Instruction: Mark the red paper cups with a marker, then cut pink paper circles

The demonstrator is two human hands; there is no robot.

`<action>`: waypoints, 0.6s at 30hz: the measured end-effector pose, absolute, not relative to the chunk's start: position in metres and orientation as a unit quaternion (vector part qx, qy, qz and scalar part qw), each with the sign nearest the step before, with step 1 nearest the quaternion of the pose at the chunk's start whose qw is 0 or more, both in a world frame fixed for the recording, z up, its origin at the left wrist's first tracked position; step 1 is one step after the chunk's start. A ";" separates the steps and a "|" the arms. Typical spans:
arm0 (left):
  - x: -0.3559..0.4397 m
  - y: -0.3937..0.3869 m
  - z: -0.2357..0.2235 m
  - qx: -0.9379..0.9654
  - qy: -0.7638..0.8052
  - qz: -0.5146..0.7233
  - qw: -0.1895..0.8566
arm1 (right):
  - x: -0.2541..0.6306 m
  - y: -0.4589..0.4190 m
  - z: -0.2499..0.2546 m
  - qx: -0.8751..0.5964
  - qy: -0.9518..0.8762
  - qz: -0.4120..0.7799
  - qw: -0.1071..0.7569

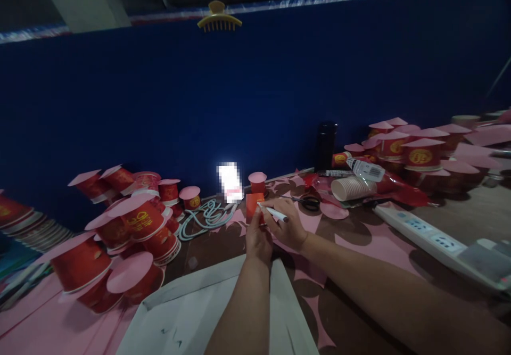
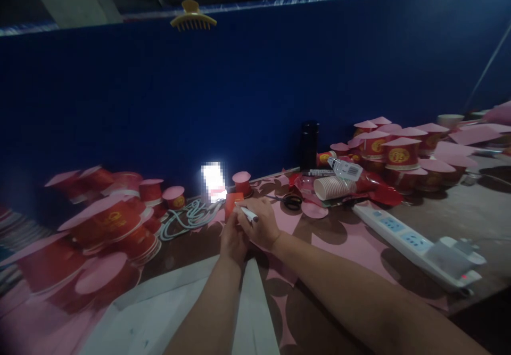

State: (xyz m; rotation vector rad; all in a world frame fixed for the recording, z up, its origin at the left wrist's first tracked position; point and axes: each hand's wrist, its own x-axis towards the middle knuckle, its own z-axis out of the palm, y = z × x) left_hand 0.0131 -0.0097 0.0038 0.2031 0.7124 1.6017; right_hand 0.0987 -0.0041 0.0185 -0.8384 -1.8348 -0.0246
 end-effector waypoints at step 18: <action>0.011 -0.005 0.004 0.089 0.227 0.722 0.647 | 0.105 0.005 0.027 -0.347 -0.738 -0.033 0.579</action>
